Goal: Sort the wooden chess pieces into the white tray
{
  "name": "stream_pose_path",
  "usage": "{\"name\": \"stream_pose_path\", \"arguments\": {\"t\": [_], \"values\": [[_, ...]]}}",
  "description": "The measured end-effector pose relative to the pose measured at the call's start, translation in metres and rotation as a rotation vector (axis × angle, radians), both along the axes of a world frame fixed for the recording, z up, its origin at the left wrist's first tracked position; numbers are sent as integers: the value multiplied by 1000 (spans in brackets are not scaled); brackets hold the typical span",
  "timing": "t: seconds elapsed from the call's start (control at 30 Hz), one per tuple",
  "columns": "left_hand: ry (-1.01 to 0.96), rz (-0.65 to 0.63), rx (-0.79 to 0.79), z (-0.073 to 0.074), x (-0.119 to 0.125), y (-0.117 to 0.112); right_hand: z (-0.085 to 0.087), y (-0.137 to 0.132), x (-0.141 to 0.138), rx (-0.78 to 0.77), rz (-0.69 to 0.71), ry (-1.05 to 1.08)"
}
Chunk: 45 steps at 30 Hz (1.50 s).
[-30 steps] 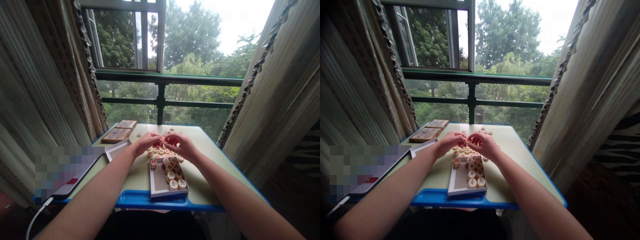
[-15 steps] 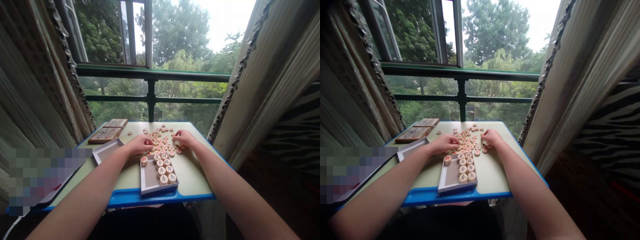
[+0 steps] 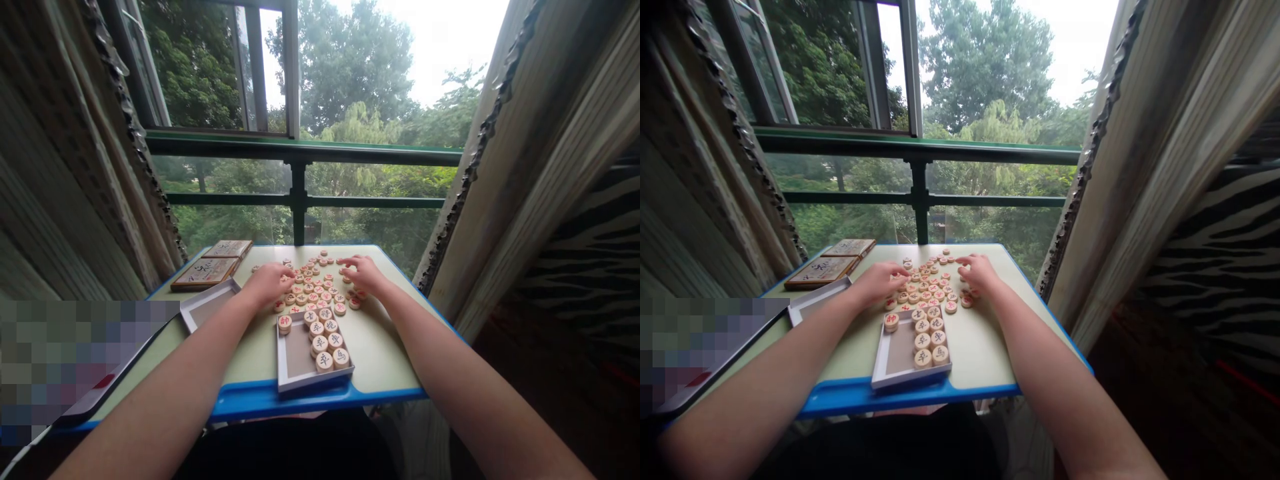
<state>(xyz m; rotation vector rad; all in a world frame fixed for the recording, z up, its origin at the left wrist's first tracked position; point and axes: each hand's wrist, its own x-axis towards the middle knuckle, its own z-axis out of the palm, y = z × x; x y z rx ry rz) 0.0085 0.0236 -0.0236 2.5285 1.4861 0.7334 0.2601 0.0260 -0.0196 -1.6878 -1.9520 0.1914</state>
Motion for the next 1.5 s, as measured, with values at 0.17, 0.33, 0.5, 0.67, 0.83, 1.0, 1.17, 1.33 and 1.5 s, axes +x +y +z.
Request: {"name": "stream_pose_path", "arguments": {"t": [0.17,0.33,0.5,0.67,0.83,1.0,1.17,1.33,1.5], "values": [[96,21,-22,1,2,-6,-8,0,-18,11,227,-216],[153,144,-7,10,7,-16,-6,-2,-14,-17,73,-255],[170,272,-7,14,6,-15,-10,1,-7,-28,50,-223],[193,275,4,13,5,-14,-7,0,-9,2,24,-264],[218,202,-20,17,5,-16,-3,-2,-11,-24,58,-333],[73,89,-148,14,6,-14,-5,-1,-8,-6,94,-324],[-103,3,-234,8,5,-10,5,-12,-17,133,181,-126],[-177,79,-115,7,2,-5,18,-45,-49,212,552,-25],[-334,119,-101,7,0,-2,23,-74,-74,154,847,17]]}}
